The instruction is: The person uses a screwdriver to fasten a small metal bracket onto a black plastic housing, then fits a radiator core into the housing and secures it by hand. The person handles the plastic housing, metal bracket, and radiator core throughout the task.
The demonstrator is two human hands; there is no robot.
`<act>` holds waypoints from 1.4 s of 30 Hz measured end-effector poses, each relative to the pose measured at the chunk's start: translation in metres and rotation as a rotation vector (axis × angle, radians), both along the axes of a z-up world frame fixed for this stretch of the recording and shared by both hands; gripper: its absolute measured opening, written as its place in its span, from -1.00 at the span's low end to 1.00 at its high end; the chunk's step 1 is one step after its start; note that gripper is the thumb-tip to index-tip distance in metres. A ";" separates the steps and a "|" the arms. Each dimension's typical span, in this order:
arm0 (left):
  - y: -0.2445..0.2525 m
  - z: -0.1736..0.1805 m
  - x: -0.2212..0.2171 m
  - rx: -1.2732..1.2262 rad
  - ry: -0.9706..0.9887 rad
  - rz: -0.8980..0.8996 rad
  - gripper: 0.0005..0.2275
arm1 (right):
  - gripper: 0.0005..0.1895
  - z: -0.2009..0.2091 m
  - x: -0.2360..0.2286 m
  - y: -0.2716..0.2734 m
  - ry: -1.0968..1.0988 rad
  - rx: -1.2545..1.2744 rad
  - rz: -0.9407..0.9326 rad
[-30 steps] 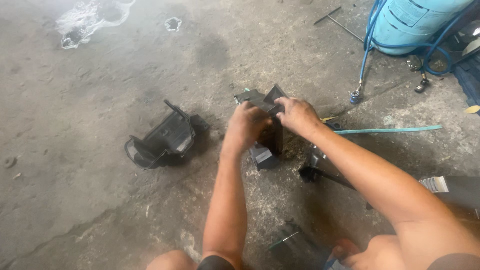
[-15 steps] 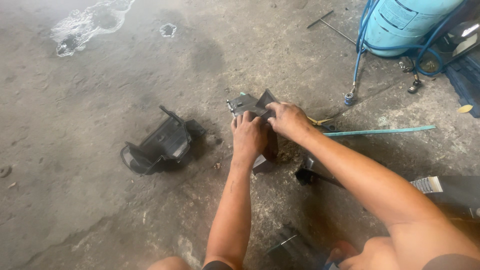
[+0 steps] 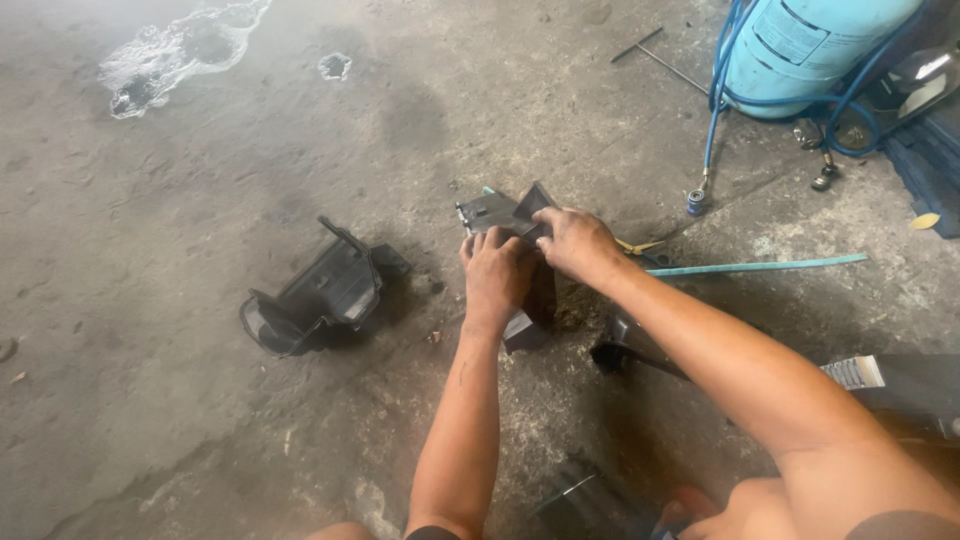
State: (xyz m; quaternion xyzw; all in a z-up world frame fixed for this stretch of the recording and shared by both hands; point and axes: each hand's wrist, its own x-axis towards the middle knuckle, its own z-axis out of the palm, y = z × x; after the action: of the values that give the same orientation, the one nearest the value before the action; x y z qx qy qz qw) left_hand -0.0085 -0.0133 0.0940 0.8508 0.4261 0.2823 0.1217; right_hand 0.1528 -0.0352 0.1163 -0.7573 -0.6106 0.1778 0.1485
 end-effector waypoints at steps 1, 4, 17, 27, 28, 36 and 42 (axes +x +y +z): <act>0.001 -0.001 0.000 0.020 0.005 -0.022 -0.86 | -0.55 -0.001 0.000 0.000 0.007 0.017 -0.001; 0.002 -0.001 -0.001 -0.035 -0.022 -0.042 -0.87 | -0.56 -0.003 0.001 0.002 0.025 0.057 -0.001; 0.013 0.003 0.000 -0.271 -0.065 -0.025 -0.81 | -0.55 -0.007 0.002 0.004 0.050 0.134 0.003; 0.017 0.009 -0.005 -0.348 -0.009 -0.072 -0.79 | -0.57 -0.009 0.002 0.007 0.063 0.130 -0.010; 0.017 0.009 -0.005 -0.339 -0.011 -0.088 -0.77 | -0.56 -0.009 0.002 0.008 0.066 0.092 -0.016; 0.010 0.011 0.001 -0.318 -0.055 -0.003 -0.85 | -0.55 -0.003 -0.001 0.006 0.065 0.118 -0.008; 0.008 0.027 -0.010 -0.396 -0.139 -0.063 -0.76 | -0.56 -0.002 -0.001 0.009 0.066 0.021 -0.038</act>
State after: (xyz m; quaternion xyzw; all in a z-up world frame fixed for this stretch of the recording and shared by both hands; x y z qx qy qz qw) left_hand -0.0184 -0.0056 0.1206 0.8017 0.4370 0.2471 0.3245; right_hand 0.1521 -0.0257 0.1146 -0.7608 -0.5929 0.1932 0.1798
